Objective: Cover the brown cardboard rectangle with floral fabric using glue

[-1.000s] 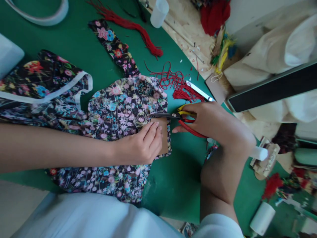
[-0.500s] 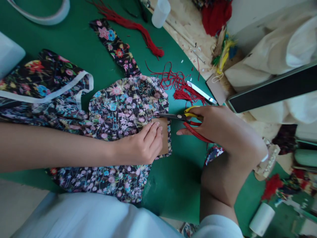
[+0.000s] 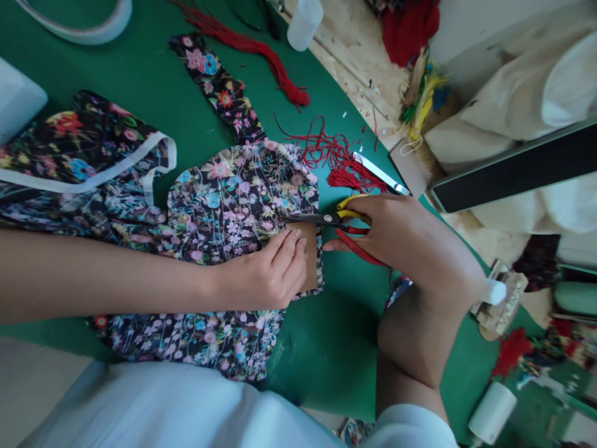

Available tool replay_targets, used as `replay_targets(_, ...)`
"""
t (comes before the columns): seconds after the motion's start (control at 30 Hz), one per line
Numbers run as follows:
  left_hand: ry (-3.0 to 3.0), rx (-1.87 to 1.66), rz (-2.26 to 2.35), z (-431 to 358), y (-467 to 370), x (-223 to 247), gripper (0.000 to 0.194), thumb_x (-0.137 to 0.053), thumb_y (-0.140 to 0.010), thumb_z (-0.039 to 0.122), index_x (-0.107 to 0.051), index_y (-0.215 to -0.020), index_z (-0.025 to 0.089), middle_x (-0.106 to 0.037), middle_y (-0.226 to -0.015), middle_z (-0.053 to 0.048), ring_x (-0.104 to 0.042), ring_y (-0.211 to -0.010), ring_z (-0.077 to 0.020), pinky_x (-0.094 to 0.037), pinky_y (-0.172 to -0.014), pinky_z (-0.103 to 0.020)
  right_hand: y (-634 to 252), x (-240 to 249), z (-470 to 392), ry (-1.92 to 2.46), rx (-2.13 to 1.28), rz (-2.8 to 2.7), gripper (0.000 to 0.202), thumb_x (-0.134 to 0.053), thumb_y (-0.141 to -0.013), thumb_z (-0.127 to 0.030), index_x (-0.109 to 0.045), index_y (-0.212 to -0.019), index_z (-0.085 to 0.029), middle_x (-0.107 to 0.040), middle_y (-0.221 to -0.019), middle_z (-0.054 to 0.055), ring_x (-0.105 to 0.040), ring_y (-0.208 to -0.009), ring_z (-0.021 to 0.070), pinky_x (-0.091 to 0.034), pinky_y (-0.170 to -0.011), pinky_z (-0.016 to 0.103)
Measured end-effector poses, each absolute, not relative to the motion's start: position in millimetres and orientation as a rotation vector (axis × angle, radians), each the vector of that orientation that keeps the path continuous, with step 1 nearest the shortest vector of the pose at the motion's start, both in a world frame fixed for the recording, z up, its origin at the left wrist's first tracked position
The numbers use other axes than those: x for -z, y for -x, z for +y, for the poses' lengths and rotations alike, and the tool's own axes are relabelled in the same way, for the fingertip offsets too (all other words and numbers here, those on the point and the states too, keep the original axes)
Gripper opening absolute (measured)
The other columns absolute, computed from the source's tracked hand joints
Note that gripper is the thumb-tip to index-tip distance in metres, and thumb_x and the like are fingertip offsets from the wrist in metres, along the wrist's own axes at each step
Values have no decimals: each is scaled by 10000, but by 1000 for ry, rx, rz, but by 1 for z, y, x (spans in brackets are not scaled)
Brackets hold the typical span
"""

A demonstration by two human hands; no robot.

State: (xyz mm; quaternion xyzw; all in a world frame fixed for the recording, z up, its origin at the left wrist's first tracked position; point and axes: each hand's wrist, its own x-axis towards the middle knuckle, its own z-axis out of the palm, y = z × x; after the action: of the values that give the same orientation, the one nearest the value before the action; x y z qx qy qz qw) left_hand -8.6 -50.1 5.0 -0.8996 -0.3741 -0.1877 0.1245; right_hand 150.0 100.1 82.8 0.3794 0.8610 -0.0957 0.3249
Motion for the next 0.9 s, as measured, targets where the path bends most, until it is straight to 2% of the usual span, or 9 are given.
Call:
replay_targets(0.33, 2599, 545, -1098, -50, 8, -4, 325, -478, -952, 174, -706, -1076, -23, -752, -1075, -196, -737, -1003, -316, -637, -884, -413, -151, -75, 101, -953, 240, 2310, 221, -645, -862, -438, -631, -860, -217, -703, -829, 70, -641, -769, 239, -366, -634, 312)
replay_targets(0.63, 2601, 547, -1095, -51, 8, -3, 319, -479, -949, 170, -705, -1069, -21, -750, -1076, -202, -738, -999, -315, -638, -878, -410, -149, -76, 100, -961, 263, 2320, 261, -557, -913, -437, -631, -816, -206, -687, -772, 90, -618, -680, 219, -336, -610, 316)
replay_targets(0.9, 2599, 536, -1093, -50, 8, -3, 338, -466, -960, 191, -703, -1076, -20, -749, -1077, -206, -738, -997, -315, -639, -877, -408, -148, -76, 100, -941, 211, 2339, 242, -568, -912, -422, -642, -831, -206, -703, -815, 103, -651, -749, 253, -353, -620, 328)
